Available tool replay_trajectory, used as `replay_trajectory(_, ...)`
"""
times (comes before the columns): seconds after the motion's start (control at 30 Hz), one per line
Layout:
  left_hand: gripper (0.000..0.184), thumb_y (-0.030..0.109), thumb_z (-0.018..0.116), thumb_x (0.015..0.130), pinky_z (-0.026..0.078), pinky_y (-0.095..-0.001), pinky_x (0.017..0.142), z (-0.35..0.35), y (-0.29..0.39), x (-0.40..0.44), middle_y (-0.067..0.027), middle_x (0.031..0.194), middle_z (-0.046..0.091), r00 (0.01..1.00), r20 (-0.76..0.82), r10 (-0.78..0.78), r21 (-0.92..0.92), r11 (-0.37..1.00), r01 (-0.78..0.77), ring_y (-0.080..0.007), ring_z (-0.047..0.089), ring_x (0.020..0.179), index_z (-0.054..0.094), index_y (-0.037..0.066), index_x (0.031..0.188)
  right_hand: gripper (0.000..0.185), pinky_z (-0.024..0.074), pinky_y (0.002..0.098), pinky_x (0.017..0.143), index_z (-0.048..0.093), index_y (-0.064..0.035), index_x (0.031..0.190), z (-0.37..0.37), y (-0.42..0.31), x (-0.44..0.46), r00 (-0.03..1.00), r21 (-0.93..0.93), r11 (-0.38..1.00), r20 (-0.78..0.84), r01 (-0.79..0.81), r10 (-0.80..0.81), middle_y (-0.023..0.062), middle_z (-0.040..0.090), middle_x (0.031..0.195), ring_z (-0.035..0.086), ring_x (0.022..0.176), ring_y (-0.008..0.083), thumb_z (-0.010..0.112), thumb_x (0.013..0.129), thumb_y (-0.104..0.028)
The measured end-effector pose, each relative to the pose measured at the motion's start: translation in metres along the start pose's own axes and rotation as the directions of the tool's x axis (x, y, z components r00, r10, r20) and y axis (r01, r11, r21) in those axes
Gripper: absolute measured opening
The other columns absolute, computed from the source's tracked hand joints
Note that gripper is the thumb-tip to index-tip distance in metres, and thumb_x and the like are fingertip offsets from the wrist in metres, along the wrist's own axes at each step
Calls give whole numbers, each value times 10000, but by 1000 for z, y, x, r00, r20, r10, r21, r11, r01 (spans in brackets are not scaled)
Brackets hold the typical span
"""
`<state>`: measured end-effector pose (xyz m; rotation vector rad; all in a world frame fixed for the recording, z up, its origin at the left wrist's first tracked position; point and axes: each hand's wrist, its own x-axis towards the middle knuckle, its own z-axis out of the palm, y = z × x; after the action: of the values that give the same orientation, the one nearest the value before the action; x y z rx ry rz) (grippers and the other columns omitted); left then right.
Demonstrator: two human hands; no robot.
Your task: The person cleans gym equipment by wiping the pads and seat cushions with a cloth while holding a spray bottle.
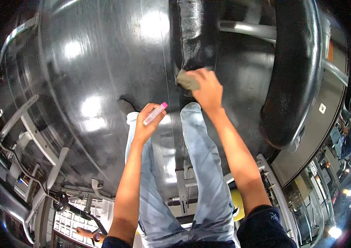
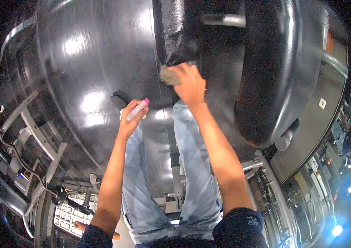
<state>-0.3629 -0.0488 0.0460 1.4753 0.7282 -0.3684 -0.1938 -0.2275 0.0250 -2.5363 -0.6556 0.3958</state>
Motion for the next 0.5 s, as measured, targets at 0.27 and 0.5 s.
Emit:
replay_trajectory(0.27, 100, 51, 704, 861, 477, -271, 771, 16, 24, 23, -42, 953, 660, 1000, 13, 4, 31, 999, -4, -122, 625, 869, 698, 46, 960, 471, 578, 403, 735, 680, -244, 1102, -15, 17, -44, 987, -43, 995, 128, -91, 96, -51, 614, 1099, 603, 1016, 246, 689, 711, 17)
replay_trajectory(0.5, 89, 47, 703, 864, 480, -269, 759, 27, 19, 34, -41, 960, 662, 1000, 10, -10, 41, 999, 9, -119, 625, 867, 702, 48, 953, 473, 498, 444, 858, 602, -90, 1140, 20, 10, -67, 877, 256, 883, -182, -394, 444, 135, 627, 1101, 607, 1074, 402, 710, 699, 42)
